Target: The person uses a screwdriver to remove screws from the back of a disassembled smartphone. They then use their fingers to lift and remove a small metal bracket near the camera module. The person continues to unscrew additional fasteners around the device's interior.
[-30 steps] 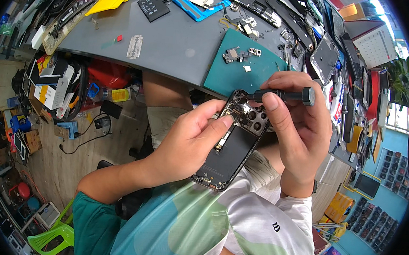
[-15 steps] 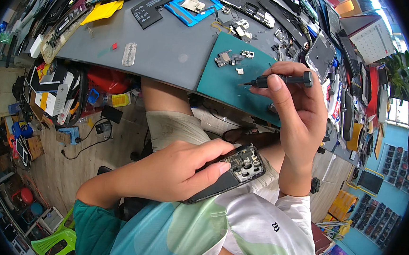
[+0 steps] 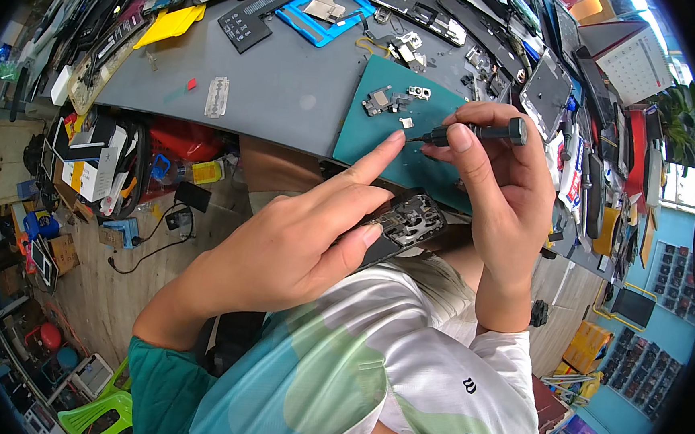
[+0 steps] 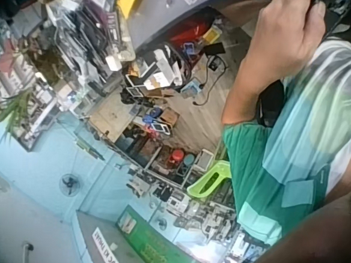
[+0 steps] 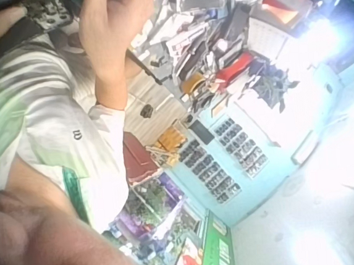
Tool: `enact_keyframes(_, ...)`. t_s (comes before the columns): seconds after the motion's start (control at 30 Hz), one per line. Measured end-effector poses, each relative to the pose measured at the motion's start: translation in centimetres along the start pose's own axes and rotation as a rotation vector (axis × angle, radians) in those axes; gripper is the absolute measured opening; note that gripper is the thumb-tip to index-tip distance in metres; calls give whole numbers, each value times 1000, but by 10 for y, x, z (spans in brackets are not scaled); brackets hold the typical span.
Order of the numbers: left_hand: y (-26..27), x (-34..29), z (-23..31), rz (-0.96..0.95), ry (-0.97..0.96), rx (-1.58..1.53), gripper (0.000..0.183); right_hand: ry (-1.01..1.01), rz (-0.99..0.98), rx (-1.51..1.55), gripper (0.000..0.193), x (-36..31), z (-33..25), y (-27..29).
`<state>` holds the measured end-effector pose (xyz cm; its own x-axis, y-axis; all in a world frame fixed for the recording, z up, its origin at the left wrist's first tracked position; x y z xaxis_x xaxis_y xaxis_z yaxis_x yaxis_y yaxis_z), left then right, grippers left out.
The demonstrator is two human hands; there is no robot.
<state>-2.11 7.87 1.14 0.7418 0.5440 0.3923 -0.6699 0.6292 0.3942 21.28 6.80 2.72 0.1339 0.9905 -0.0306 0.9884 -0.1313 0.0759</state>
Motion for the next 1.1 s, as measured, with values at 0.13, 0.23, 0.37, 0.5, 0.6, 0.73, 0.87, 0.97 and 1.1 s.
enact_keyframes(0.13, -2, 3, -7, 7, -42, -2, 33, 14, 11, 0, 20, 0, -1, 1)
enact_keyframes(0.23, -3, 4, -10, 7, -15, -27, 33, -22, 41, 39, 20, -4, -3, 1)
enact_keyframes(0.37, -1, 3, -7, 9, -3, 3, 32, -6, 25, 29, 20, -13, -4, 3)
enact_keyframes(0.5, 8, -3, -2, 21, 43, -23, 31, 10, 15, 25, 20, -15, 2, 1)
enact_keyframes(0.6, 12, -6, 1, 64, 37, -35, 32, 2, 23, 10, 19, -15, 2, -1)
enact_keyframes(0.73, 15, -8, 12, 69, 148, -92, 32, 17, 28, -22, 19, -13, 3, 0)
enact_keyframes(0.87, 15, -14, 13, -8, 331, -249, 31, 45, 35, -41, 19, -11, 4, 0)
enact_keyframes(0.97, 7, -14, 6, -5, 364, -273, 30, 44, 35, -36, 19, -11, 4, 0)
enact_keyframes(1.1, -1, -14, -1, 43, 429, -371, 30, 26, 39, -11, 19, -10, 4, -1)
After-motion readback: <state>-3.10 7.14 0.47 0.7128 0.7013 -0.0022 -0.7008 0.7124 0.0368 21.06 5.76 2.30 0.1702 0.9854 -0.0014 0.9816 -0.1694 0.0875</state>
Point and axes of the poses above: each hand's wrist, its own x-axis towards the middle knuckle, its own y-axis out of the back of the hand, z = x × y, the point moved 1 cm from there along x, towards the middle knuckle, and after that the axes turned 15 degrees about -y, right-handed, at the moved point
